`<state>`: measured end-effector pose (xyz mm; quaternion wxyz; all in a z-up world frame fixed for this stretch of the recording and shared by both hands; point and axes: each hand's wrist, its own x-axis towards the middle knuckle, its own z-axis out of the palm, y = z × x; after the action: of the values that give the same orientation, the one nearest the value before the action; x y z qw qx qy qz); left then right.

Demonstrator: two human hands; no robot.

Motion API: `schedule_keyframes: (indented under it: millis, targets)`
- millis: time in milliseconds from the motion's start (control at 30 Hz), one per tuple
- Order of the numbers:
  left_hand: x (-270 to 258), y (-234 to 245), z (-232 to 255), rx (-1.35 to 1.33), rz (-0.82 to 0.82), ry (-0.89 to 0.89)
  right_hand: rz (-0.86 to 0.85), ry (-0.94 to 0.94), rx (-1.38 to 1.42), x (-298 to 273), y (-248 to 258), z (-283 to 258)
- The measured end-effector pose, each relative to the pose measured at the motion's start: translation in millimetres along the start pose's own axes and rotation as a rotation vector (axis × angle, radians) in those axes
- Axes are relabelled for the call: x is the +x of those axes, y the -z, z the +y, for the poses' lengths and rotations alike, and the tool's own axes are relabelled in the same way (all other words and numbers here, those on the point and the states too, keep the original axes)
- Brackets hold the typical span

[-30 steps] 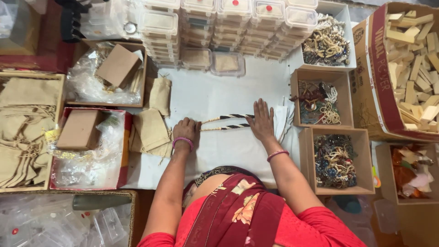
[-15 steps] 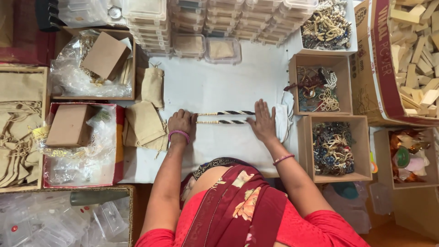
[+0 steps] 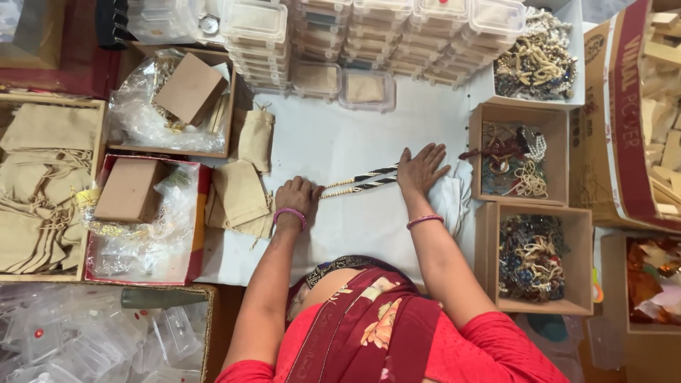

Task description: The person cleans a beaded necklace with a white cloth, places it in a plastic bag, and then puts the bag into a small cloth pouch. They then clean a plastic container with the cloth and place the pouch inside. Finally, they clean a second beaded necklace with the cloth.

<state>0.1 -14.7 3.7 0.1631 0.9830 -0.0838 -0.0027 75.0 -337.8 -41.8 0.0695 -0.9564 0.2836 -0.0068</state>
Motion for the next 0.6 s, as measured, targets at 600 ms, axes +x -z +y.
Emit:
schedule_keyframes:
  millis: [600]
  targets:
    - [0.7,-0.6,-4.4,-0.114,0.105,0.0,0.262,0.445,-0.062,-121.8,63.5,129.6]
